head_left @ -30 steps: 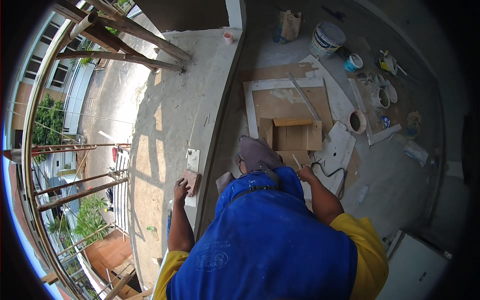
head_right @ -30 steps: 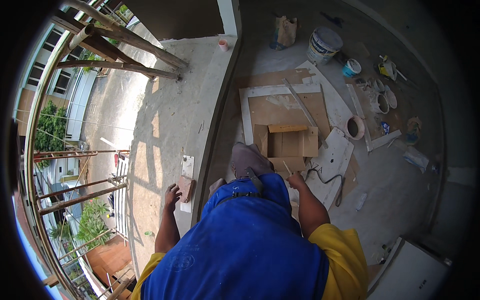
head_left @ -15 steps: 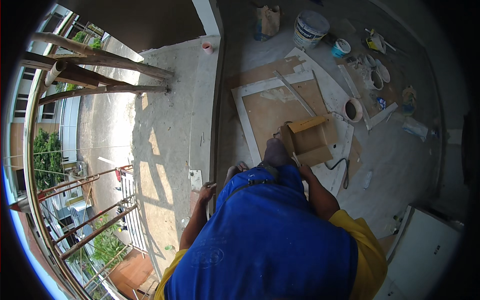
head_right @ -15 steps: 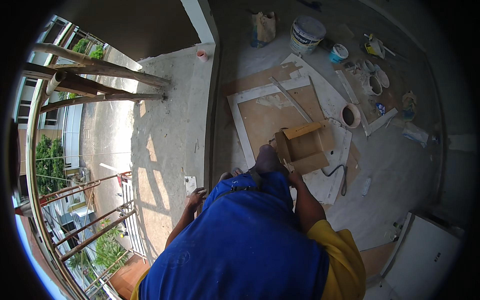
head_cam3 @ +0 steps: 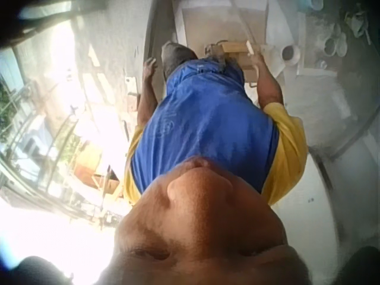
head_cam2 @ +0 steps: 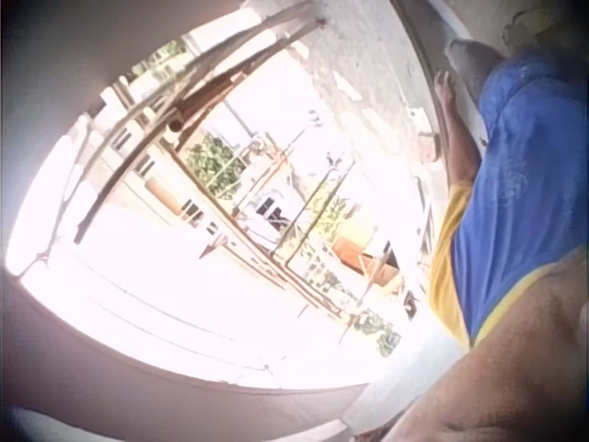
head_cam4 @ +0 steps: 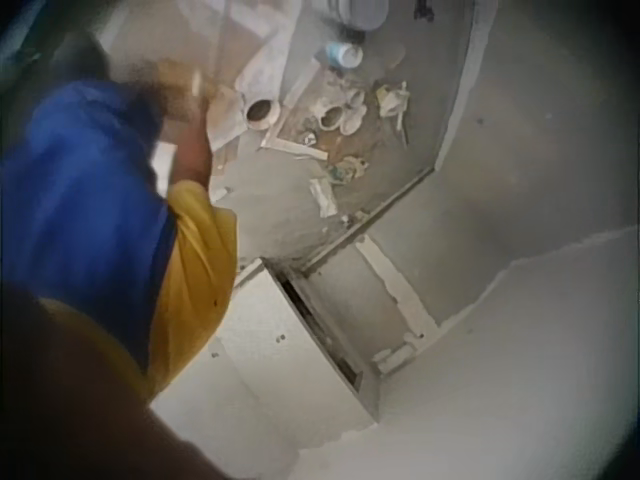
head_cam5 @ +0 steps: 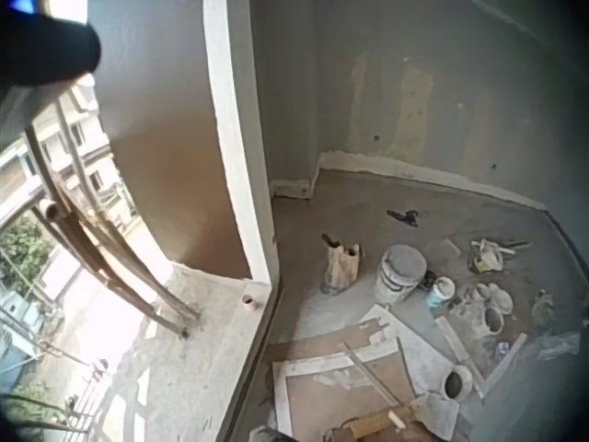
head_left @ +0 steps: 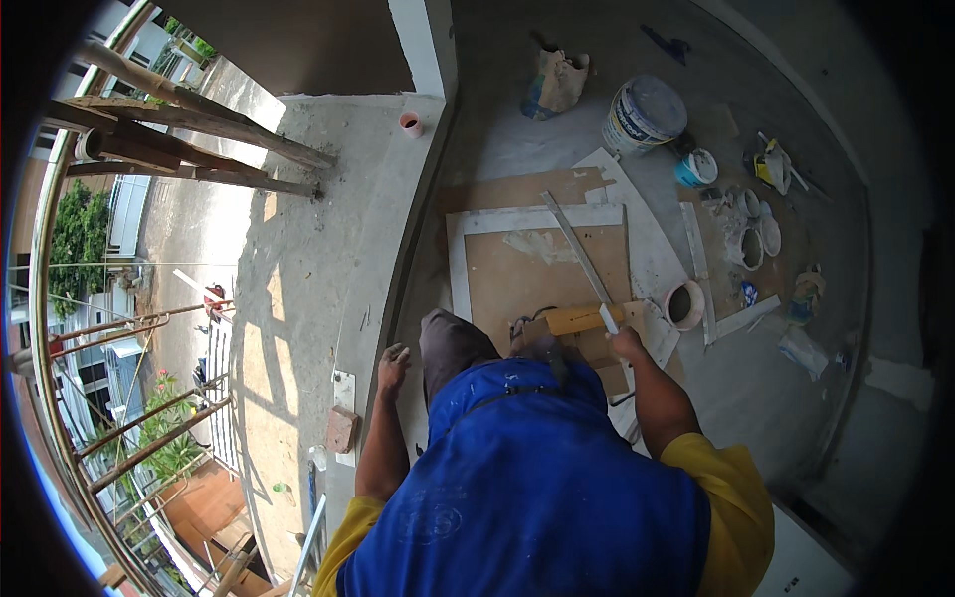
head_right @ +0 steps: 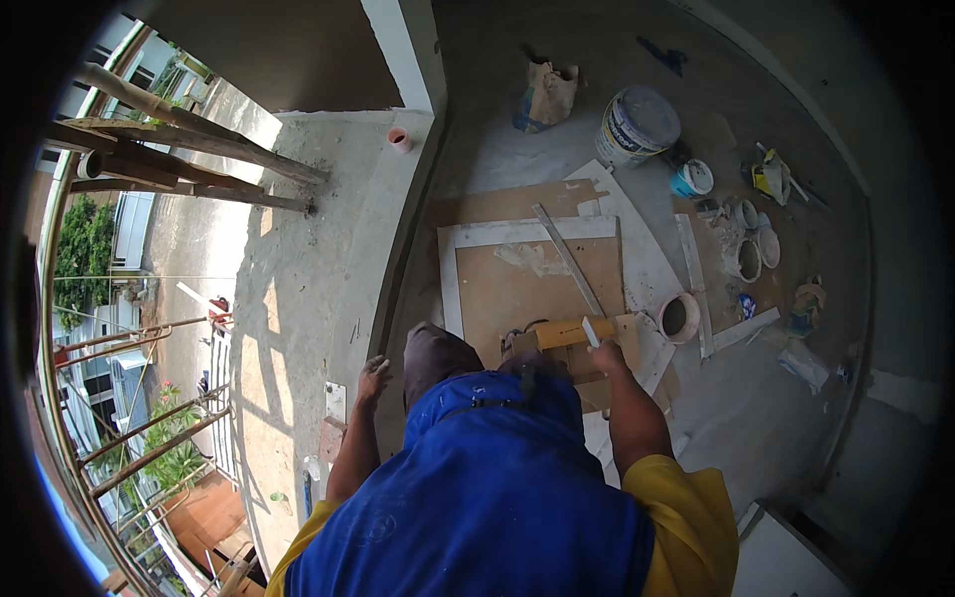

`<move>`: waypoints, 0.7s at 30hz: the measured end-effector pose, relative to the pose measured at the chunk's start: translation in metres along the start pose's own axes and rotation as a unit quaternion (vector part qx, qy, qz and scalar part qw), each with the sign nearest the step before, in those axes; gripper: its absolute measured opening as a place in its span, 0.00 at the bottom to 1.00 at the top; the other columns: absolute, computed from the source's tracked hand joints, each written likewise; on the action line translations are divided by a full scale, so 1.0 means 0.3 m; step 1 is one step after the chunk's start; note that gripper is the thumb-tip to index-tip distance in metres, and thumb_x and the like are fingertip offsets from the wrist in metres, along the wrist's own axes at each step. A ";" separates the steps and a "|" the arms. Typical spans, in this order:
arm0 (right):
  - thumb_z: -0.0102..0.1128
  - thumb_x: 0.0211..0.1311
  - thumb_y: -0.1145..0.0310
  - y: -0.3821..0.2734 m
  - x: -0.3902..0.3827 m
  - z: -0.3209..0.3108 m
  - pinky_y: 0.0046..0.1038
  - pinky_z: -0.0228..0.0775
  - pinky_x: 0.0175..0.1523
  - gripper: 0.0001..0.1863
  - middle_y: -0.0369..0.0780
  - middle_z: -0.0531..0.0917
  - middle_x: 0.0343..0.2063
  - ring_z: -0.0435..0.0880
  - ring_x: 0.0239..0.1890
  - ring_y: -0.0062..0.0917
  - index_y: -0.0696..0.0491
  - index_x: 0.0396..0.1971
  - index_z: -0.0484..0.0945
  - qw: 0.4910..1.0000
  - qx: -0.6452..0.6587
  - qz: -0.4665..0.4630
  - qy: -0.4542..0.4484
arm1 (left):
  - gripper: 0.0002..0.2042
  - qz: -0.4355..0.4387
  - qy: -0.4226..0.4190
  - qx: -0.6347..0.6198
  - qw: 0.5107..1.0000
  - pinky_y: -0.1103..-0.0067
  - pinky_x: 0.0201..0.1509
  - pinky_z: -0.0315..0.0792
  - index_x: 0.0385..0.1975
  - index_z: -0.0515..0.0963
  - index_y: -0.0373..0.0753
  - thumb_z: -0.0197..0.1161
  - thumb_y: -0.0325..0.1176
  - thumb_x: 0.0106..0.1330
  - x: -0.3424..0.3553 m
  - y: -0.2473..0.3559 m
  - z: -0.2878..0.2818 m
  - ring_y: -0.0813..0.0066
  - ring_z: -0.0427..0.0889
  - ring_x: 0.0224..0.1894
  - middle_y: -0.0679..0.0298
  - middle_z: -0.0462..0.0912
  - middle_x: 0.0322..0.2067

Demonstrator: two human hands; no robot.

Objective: Smoothing mortar on a corner of a concrete wall using a hand tool.

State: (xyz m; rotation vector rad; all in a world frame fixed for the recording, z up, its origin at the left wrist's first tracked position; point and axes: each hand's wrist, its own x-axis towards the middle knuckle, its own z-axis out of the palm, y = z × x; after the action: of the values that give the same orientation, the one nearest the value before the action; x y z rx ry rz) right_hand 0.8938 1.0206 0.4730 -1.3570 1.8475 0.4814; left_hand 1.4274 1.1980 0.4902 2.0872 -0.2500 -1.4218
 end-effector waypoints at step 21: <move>0.51 0.65 0.56 -1.297 0.736 -0.158 0.43 0.67 0.54 0.24 0.63 0.75 0.46 0.75 0.50 0.55 0.64 0.47 0.69 0.968 0.119 -0.223 0.000 | 0.24 0.061 -0.010 0.145 0.987 0.68 0.52 0.73 0.54 0.72 0.34 0.62 0.43 0.63 1.034 0.713 0.003 0.53 0.81 0.49 0.45 0.80 0.47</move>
State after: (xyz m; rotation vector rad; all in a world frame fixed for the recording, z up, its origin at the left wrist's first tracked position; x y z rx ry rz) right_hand 1.2076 0.7096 0.3879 -1.5402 1.4785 0.0236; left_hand 1.5903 0.8808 0.3683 2.2429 -0.6163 -1.4015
